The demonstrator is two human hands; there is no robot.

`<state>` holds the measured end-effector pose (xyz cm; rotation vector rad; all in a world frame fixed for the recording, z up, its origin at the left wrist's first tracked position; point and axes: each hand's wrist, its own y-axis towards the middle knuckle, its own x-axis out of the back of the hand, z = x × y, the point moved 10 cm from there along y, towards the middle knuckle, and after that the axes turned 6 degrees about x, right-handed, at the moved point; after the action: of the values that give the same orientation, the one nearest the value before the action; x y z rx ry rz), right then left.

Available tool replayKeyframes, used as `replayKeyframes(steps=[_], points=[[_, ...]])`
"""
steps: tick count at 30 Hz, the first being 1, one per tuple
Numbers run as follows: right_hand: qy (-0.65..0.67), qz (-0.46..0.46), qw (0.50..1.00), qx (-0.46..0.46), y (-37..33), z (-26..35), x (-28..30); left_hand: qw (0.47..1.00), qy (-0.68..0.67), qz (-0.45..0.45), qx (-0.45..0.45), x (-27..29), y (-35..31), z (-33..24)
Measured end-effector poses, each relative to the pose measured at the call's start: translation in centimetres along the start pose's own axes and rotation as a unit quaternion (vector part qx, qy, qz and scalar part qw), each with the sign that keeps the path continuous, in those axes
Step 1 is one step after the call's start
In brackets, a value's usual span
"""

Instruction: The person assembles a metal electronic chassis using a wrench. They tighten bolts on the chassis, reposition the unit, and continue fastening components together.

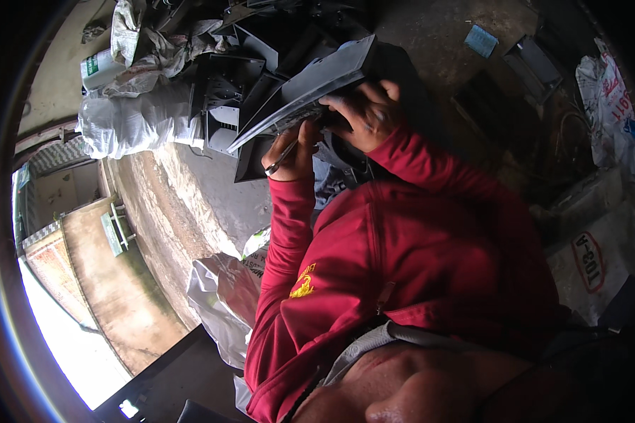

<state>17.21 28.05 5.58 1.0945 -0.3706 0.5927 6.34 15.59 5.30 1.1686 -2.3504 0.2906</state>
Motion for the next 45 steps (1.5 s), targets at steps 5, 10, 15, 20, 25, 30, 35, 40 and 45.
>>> replayKeyframes(steps=[5,10,15,20,25,30,35,40,45], points=[[0.000,0.015,1.000,-0.004,-0.2,-0.4,-0.2,0.966,-0.241,0.036,0.083,-0.4,0.9,2.4],[0.002,0.024,1.000,-0.008,0.0,-0.4,-0.2,0.988,-0.152,-0.006,0.012,0.5,0.3,0.2],[0.009,0.013,1.000,-0.004,0.0,-0.4,-0.2,0.999,-0.011,-0.021,-0.045,0.1,0.1,-0.6],[0.021,0.011,1.000,0.001,0.3,0.3,0.5,0.923,0.334,-0.014,-0.192,-2.7,0.0,-6.3],[-0.002,-0.018,1.000,-0.003,0.1,-0.2,0.5,0.898,0.398,0.002,-0.187,-4.0,1.0,-7.1],[-0.004,0.000,1.000,0.004,-0.4,-0.5,-0.4,0.977,-0.153,0.098,0.111,-1.6,1.3,2.8],[-0.005,0.019,1.000,-0.005,0.0,-0.3,-0.2,0.975,-0.197,0.037,0.099,-0.6,0.4,2.6],[0.028,0.005,1.000,-0.001,0.4,-0.2,-0.1,0.998,-0.010,-0.010,-0.053,1.0,0.1,-1.0],[0.005,0.018,1.000,0.010,0.4,0.4,0.0,0.916,0.298,-0.038,-0.267,-1.9,-0.9,-6.6]])
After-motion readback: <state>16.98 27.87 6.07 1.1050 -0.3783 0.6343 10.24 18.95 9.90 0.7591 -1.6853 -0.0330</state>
